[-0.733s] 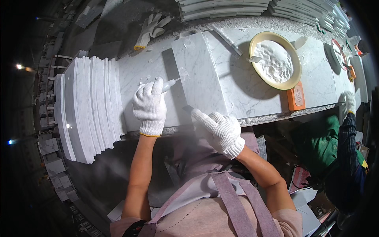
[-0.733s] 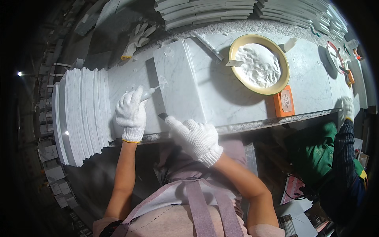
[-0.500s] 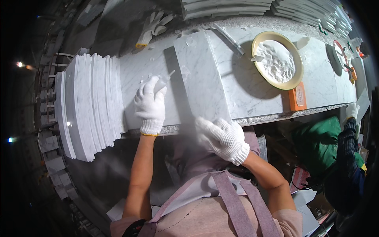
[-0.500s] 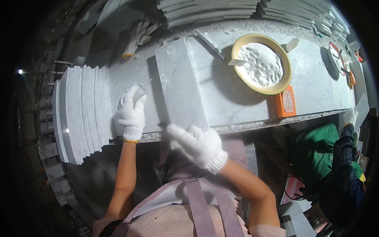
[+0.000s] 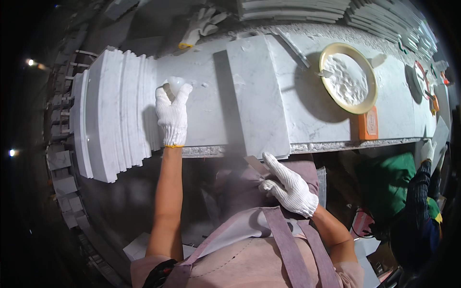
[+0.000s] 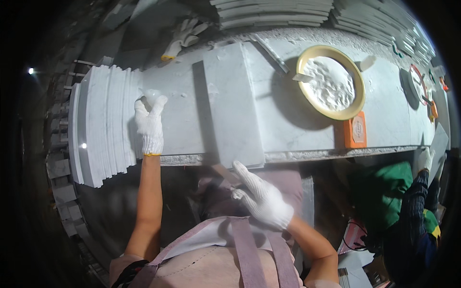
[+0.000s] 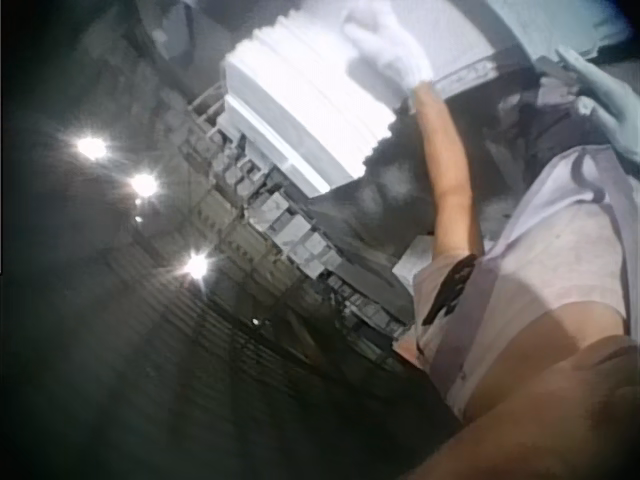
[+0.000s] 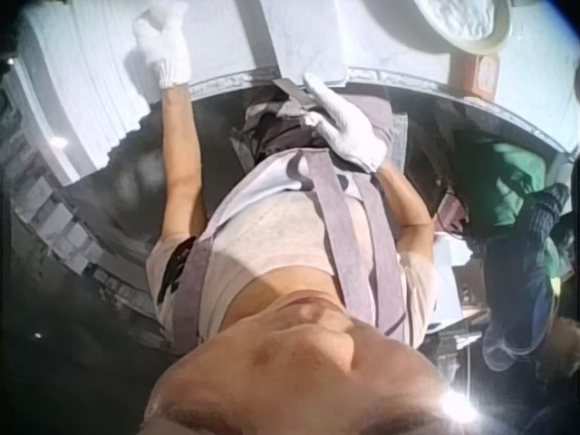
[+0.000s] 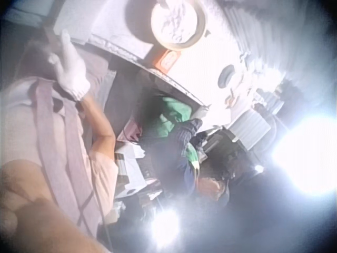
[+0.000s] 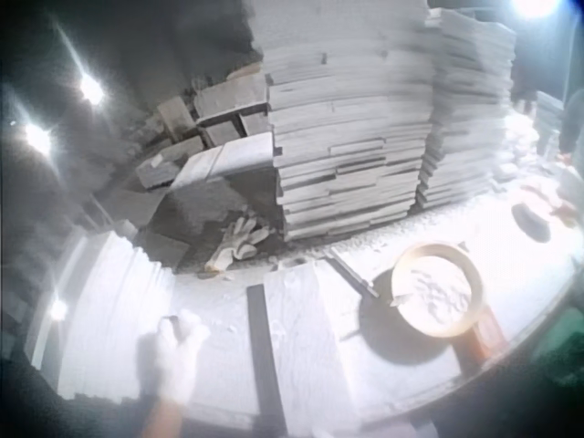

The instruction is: The person applies a white powder to a rectangular stone tile and rubs it with a small orange block, then uses a metal scraper to remove excess powder and smooth the surface. The person repeats this process on multiple tiles, stacking finished pieces to the left.

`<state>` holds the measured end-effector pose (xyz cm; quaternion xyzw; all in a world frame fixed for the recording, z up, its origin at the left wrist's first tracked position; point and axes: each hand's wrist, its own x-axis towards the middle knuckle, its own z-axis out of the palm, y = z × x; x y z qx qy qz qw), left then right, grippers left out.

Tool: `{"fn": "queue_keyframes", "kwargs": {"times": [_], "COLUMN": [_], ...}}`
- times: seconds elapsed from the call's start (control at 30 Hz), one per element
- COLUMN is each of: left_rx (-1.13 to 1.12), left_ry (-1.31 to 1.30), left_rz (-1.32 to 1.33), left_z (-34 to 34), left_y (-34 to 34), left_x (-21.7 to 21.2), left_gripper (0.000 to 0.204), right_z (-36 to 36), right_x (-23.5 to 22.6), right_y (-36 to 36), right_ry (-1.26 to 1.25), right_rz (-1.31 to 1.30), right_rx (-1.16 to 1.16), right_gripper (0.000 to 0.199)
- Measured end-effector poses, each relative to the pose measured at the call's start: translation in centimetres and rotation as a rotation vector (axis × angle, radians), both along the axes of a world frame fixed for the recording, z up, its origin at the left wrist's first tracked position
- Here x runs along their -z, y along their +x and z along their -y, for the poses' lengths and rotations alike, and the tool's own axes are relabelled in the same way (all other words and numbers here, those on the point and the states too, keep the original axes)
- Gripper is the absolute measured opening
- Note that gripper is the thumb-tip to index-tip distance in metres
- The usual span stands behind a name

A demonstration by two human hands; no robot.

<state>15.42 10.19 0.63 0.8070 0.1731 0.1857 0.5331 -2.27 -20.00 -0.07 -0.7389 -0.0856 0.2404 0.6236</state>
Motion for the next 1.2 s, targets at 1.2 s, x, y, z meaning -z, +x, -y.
{"fn": "queue_keyframes", "kwargs": {"times": [1.2], "left_rx": [0.100], "left_ry": [0.409], "left_rz": [0.218], "left_z": [-0.7], "left_y": [3.8], "left_x": [2.3], "left_gripper": [0.064], "right_z": [1.8], "right_x": [-0.6], "right_y": [0.9], "right_ry": [0.103], "right_rz": [-0.016], "right_rx": [0.146], "right_gripper": [0.022]}}
